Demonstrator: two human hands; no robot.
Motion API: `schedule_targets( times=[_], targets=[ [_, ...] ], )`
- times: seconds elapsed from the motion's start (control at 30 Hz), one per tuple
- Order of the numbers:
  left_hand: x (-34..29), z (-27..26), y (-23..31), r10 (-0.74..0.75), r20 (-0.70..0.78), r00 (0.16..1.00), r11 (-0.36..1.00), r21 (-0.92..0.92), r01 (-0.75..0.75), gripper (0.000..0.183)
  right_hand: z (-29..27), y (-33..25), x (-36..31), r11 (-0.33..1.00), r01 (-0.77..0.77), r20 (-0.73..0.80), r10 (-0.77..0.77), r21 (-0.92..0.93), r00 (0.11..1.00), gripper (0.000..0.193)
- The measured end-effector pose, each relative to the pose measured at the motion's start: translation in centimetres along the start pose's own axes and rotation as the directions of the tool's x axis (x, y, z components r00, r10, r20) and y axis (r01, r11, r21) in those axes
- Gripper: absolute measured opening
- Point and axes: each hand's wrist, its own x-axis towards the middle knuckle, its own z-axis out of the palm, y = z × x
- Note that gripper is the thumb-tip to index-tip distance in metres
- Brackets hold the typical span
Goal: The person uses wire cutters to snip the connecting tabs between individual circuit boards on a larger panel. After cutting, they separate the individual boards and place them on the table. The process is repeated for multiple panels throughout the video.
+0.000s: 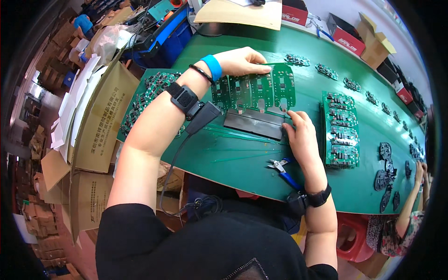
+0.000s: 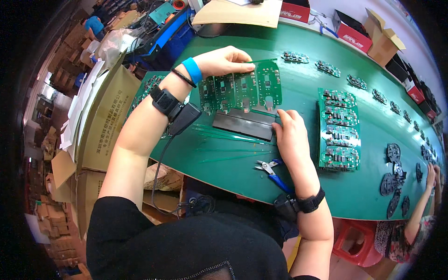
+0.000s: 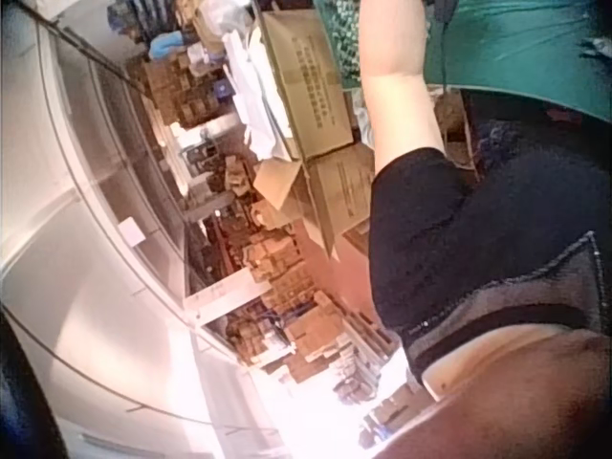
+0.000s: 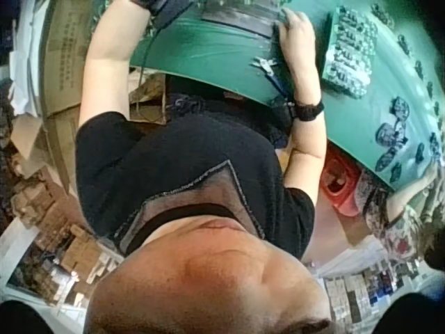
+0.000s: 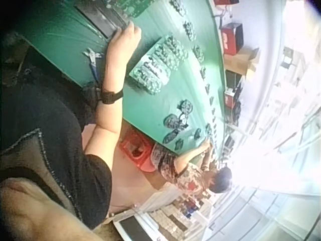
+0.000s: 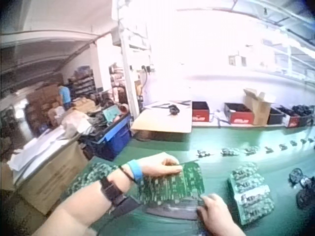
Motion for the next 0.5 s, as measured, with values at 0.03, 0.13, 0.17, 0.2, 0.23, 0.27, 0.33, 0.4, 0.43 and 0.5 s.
schedule_targets(
  times=[0.03,0.13,0.17,0.2,0.23,0.27,0.33,0.4,0.43,0.5],
  targets=[
    [-0.2,0.0,-0.2,-0.006,-0.013,1.0,1.0,-0.019,0.005,0.036,0.2,0.3,0.2,0.999,0.029,-0.007,-0.029,-0.029,1.0,0.025],
    [-0.7,-0.3,-1.7,-0.041,-0.108,0.993,0.998,-0.046,0.037,0.034,0.9,0.6,1.1,1.0,-0.009,0.001,0.009,-0.026,1.0,0.008],
    [-0.8,-0.5,-2.2,-0.064,-0.136,0.989,0.997,-0.044,0.058,0.034,0.9,0.7,1.2,1.0,-0.019,0.004,0.019,-0.02,1.0,0.005],
    [-1.4,-0.7,-2.6,-0.072,-0.152,0.986,0.991,-0.126,0.053,0.031,0.8,-0.1,1.3,1.0,0.006,-0.05,-0.006,-0.004,0.999,0.003],
    [-1.6,-0.9,-3.0,-0.078,-0.184,0.98,0.982,-0.181,0.044,0.03,0.3,-0.6,1.1,1.0,0.027,-0.026,-0.027,-0.012,0.999,0.003],
    [-1.8,-1.2,-3.3,-0.085,-0.215,0.973,0.971,-0.236,0.032,0.03,-0.3,-1.1,0.7,0.999,0.048,-0.001,-0.048,-0.019,0.999,0.002],
    [-2.8,-1.6,-2.4,-0.146,-0.234,0.961,0.948,-0.311,0.069,0.028,-1.1,-1.9,-0.7,0.993,0.078,0.118,-0.067,-0.093,0.991,0.004],
    [-3.2,-1.9,-2.5,-0.14,-0.229,0.963,0.935,-0.35,0.052,0.028,-1.3,-1.7,-2.3,0.993,0.074,0.154,-0.059,-0.093,0.986,0.009],
    [-3.3,-2.0,-2.4,-0.134,-0.227,0.965,0.928,-0.369,0.042,0.028,-1.5,-1.9,-2.5,0.993,0.072,0.17,-0.055,-0.095,0.984,0.013],
    [-3.8,-1.7,-2.3,-0.138,-0.184,0.973,0.933,-0.354,0.066,0.03,-2.7,-3.6,-1.8,0.971,0.163,-0.047,-0.173,-0.176,0.984,0.044]
  ],
)
